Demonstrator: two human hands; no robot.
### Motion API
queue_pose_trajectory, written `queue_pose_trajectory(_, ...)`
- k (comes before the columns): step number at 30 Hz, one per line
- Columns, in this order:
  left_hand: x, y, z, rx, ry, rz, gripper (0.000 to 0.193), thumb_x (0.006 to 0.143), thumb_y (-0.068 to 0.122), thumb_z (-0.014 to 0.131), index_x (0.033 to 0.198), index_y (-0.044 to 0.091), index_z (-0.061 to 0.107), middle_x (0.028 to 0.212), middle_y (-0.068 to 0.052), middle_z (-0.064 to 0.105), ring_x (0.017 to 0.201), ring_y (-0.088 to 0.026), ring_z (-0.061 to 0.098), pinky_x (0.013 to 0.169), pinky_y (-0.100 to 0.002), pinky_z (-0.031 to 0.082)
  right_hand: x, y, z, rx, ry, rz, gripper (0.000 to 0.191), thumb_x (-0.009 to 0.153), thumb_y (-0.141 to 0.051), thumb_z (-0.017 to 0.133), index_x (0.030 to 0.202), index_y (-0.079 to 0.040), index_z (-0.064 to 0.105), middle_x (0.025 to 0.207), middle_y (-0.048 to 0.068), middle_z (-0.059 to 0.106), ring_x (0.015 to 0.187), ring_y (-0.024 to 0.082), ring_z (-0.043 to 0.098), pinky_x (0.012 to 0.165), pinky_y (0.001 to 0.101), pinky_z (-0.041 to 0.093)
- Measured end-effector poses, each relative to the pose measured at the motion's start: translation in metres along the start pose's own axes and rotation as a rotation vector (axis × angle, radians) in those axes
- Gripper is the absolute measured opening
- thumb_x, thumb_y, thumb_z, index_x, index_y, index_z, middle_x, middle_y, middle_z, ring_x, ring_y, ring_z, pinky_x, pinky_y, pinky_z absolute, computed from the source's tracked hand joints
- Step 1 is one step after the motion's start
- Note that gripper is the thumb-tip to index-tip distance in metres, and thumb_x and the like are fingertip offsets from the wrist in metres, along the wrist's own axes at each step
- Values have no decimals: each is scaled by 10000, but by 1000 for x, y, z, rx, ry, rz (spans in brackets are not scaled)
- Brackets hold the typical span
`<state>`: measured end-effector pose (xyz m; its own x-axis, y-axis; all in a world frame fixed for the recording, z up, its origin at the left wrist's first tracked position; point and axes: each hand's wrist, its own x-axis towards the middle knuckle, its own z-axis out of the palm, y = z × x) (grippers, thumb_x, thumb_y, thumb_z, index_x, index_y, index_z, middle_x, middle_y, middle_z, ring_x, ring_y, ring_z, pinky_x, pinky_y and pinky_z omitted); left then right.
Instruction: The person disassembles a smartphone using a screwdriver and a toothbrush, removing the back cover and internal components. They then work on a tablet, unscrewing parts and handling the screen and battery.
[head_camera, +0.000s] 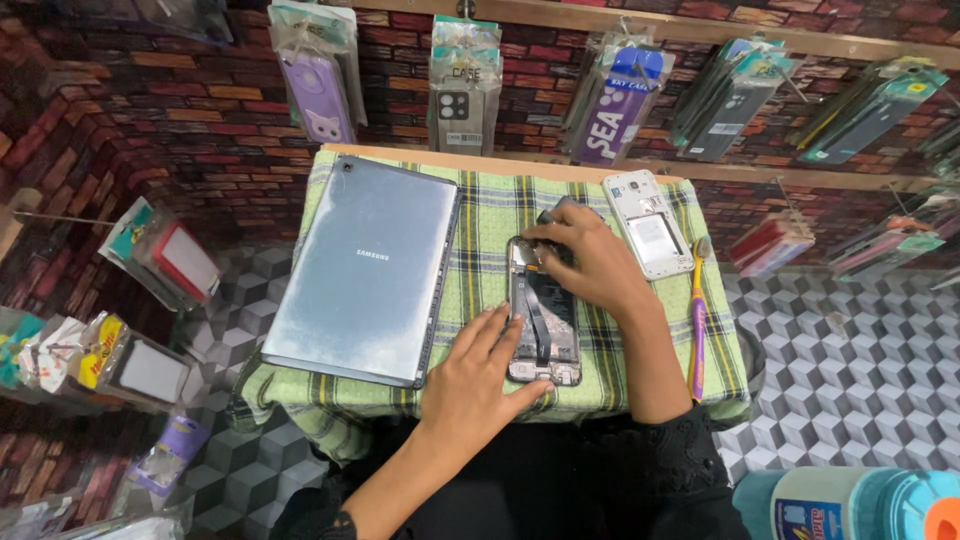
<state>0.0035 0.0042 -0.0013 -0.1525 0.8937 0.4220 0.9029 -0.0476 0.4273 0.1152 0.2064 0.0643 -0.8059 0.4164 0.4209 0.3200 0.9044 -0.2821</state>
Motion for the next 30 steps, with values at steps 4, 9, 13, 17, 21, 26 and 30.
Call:
queue_pose_trajectory(4, 0, 1, 0, -3, -4, -1, 827, 823, 629, 708, 1365, 14, 607, 1483, -152, 536, 1394, -280, 466, 932, -377, 565, -2, 11, 5, 335, 240, 43, 574, 944, 49, 470, 1477, -126, 588, 1251, 128, 587, 1135, 258, 635, 964, 394, 561)
queue_pose_trajectory(9, 2, 2, -1, -19, -16, -17, 828, 817, 623, 708, 1369, 15, 601, 1487, -153, 529, 1397, -274, 465, 929, -371, 566, -2, 30, 15, 552, 611, -36, 717, 1001, 208, 563, 1611, -137, 410, 1427, 138, 546, 1155, 230, 697, 999, 347, 591)
queue_pose_trajectory(13, 2, 2, 0, 0, -16, -13, 832, 823, 638, 696, 1368, 16, 601, 1485, -151, 530, 1400, -275, 463, 926, -369, 569, 1, 36, 21, 542, 637, 31, 926, 960, 204, 654, 1687, -147, 200, 1297, 126, 587, 1046, 175, 728, 905, 296, 659)
queue_pose_trajectory(17, 3, 0, 2, 20, -33, -16, 841, 819, 654, 686, 1366, 20, 602, 1489, -149, 524, 1399, -275, 454, 920, -372, 568, 0, 31, 16, 571, 598, 141, 1045, 931, 145, 713, 1660, -137, 19, 1172, 100, 663, 970, 145, 736, 782, 265, 662)
queue_pose_trajectory(21, 3, -1, 2, 23, -32, -17, 848, 820, 662, 677, 1373, 23, 597, 1490, -142, 525, 1402, -264, 456, 920, -366, 572, 3, 26, 12, 554, 627, 183, 951, 922, 162, 756, 1668, -107, 229, 1104, 118, 688, 991, 180, 723, 795, 292, 655)
queue_pose_trajectory(26, 3, -1, 2, 34, -38, -11, 854, 824, 666, 678, 1375, 20, 592, 1490, -152, 520, 1402, -276, 449, 908, -368, 575, 7, 24, 20, 499, 688, 65, 751, 930, 156, 776, 1541, -60, 397, 1109, 129, 663, 1053, 180, 700, 831, 307, 625)
queue_pose_trajectory(30, 2, -1, 1, 32, -33, -9, 842, 825, 655, 681, 1373, 21, 597, 1491, -150, 524, 1398, -274, 461, 902, -366, 579, 6, 24, 23, 438, 680, 58, 738, 920, 145, 786, 1518, -57, 403, 1119, 128, 673, 1038, 164, 721, 861, 308, 625)
